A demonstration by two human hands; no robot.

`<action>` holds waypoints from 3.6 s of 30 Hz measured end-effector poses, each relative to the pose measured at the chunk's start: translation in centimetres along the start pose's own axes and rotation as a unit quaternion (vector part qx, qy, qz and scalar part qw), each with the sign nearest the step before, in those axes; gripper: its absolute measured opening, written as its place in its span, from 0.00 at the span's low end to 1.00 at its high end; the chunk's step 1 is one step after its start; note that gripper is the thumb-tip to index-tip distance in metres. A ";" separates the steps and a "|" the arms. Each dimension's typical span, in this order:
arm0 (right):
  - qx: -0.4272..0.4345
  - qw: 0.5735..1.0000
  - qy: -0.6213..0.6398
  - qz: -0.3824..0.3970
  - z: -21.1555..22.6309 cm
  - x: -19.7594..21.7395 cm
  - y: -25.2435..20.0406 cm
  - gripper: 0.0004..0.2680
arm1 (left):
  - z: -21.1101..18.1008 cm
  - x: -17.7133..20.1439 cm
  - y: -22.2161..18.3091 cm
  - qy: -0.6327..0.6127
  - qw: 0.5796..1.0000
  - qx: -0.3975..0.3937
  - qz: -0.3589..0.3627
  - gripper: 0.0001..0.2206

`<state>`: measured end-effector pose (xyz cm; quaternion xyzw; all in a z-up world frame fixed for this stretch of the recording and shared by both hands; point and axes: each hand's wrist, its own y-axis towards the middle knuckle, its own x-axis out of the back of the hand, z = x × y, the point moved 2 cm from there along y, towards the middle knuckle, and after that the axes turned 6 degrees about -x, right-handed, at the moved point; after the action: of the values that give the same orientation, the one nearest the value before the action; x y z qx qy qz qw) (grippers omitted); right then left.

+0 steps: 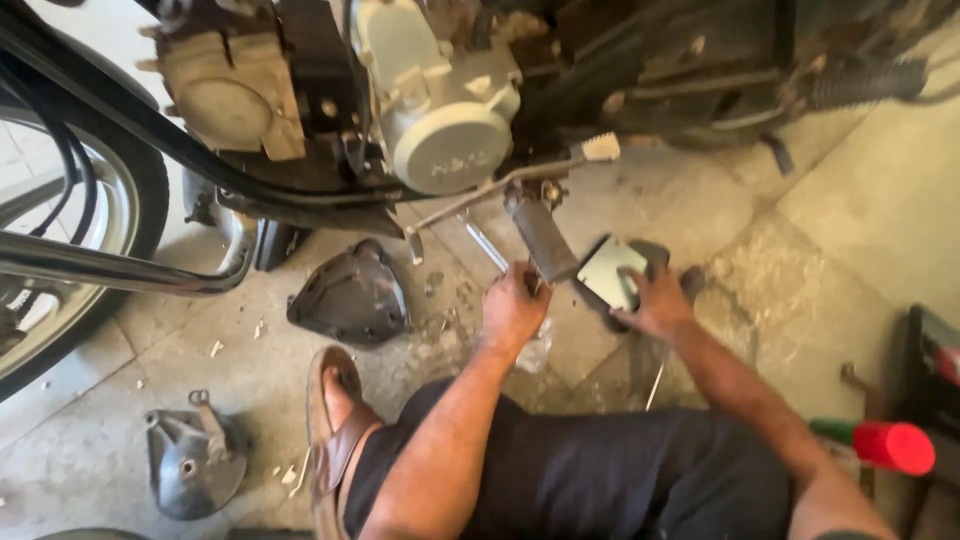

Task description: The person sits on the floor beside a motorcycle, removes the plastic side cover, wipes the air filter housing area with a rag, places a green foam air filter into the housing, refits the cover, and tightens screws using a screwdriver.

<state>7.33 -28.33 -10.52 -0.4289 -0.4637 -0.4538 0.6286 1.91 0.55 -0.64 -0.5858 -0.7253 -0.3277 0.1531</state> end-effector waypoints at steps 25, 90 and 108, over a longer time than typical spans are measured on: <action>-0.178 0.612 0.771 0.021 0.3 10.2 -1.4 0.26 | -0.7 0.8 0.9 -0.007 1.000 -0.011 -0.019 0.12; 0.017 0.548 0.816 -0.183 -2.8 23.1 -6.2 0.23 | -19.5 1.8 7.3 -0.281 0.957 -0.034 0.067 0.11; -0.225 0.891 0.384 0.088 -10.3 2.8 0.5 0.12 | -1.1 18.2 -12.4 0.100 0.993 0.056 0.019 0.12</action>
<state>10.25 -38.57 -9.95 -0.3903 -0.0318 -0.6181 0.6816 -14.93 12.28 7.55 -0.5542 -0.7126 -0.3405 0.2631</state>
